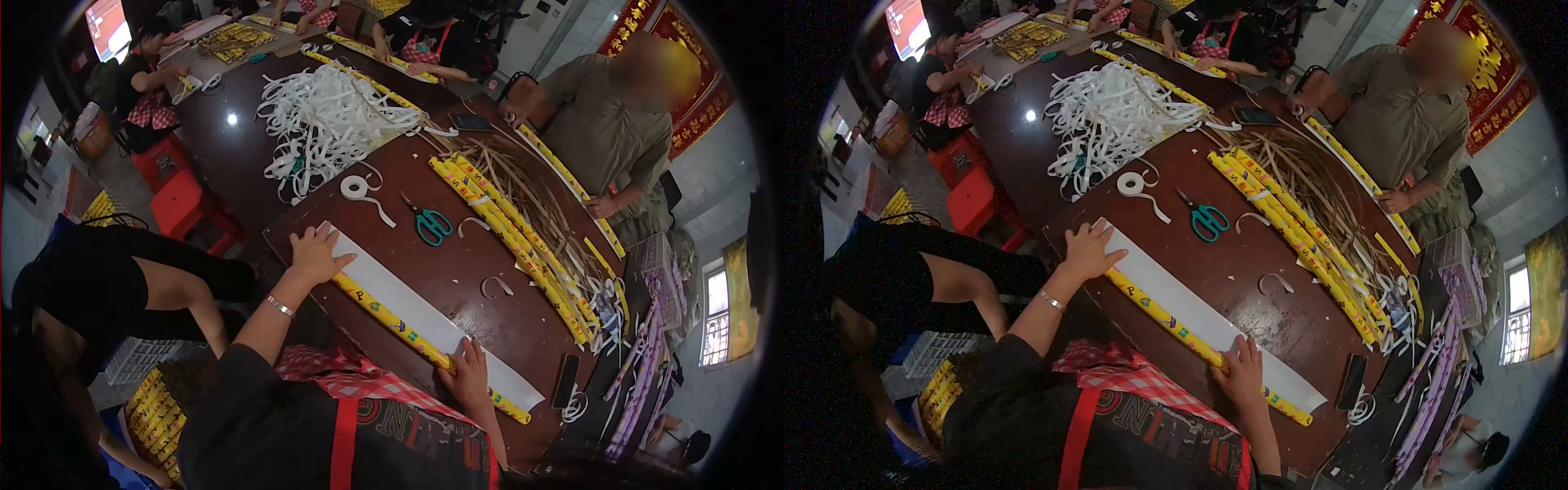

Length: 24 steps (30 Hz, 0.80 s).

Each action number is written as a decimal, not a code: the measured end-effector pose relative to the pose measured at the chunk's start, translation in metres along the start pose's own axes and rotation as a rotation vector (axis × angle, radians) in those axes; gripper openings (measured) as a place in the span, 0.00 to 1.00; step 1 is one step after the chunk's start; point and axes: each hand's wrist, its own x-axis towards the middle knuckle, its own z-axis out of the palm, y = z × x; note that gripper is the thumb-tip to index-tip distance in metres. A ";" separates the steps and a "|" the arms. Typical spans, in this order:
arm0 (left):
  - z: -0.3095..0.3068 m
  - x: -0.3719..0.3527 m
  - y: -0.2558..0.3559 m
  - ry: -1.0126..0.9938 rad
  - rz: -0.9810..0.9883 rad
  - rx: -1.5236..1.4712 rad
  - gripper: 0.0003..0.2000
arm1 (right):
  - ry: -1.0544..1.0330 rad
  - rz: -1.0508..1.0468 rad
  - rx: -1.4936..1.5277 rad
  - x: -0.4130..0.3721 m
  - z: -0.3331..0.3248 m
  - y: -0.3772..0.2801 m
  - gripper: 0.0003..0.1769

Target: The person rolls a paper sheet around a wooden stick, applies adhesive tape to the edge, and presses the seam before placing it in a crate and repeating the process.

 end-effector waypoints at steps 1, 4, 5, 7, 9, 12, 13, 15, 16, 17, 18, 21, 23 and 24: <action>-0.003 0.001 -0.002 -0.030 0.018 -0.023 0.36 | 0.000 -0.001 0.001 0.000 0.001 0.000 0.22; -0.005 0.002 -0.011 -0.072 0.045 -0.024 0.37 | -0.013 0.004 -0.016 -0.001 0.001 0.001 0.22; -0.006 0.003 -0.014 -0.079 0.058 -0.001 0.37 | -0.010 0.004 -0.010 -0.001 0.000 0.001 0.22; -0.015 0.004 -0.019 -0.125 0.074 -0.013 0.36 | -0.010 0.003 -0.004 0.000 0.001 0.001 0.22; -0.019 0.006 -0.022 -0.172 0.084 -0.030 0.36 | -0.011 -0.005 -0.006 0.000 0.000 0.000 0.22; -0.015 0.006 -0.028 -0.184 0.096 -0.016 0.35 | 0.006 -0.004 -0.018 0.002 0.000 -0.002 0.22; -0.012 0.007 -0.029 -0.158 0.088 -0.022 0.36 | 0.002 -0.007 -0.017 0.003 0.001 -0.002 0.22; -0.012 0.011 -0.028 -0.132 0.082 -0.030 0.37 | 0.017 -0.015 0.003 0.004 0.001 -0.003 0.21; -0.013 0.011 -0.028 -0.141 0.093 -0.015 0.37 | 0.013 -0.013 0.003 0.003 0.000 -0.003 0.21; -0.014 0.010 -0.027 -0.151 0.106 0.002 0.37 | 0.013 -0.012 0.001 0.003 -0.001 -0.004 0.21; -0.016 0.011 -0.026 -0.152 0.107 0.002 0.37 | 0.018 -0.013 -0.003 0.004 -0.001 -0.004 0.21; -0.020 0.014 -0.021 -0.167 0.118 0.051 0.38 | 0.015 -0.017 -0.002 0.004 -0.001 -0.004 0.21; -0.018 0.014 -0.018 -0.172 0.064 0.025 0.38 | 0.021 -0.020 0.000 0.004 -0.002 -0.004 0.21; -0.016 0.013 -0.017 -0.169 0.067 0.025 0.38 | 0.026 -0.020 0.005 0.003 -0.001 -0.004 0.22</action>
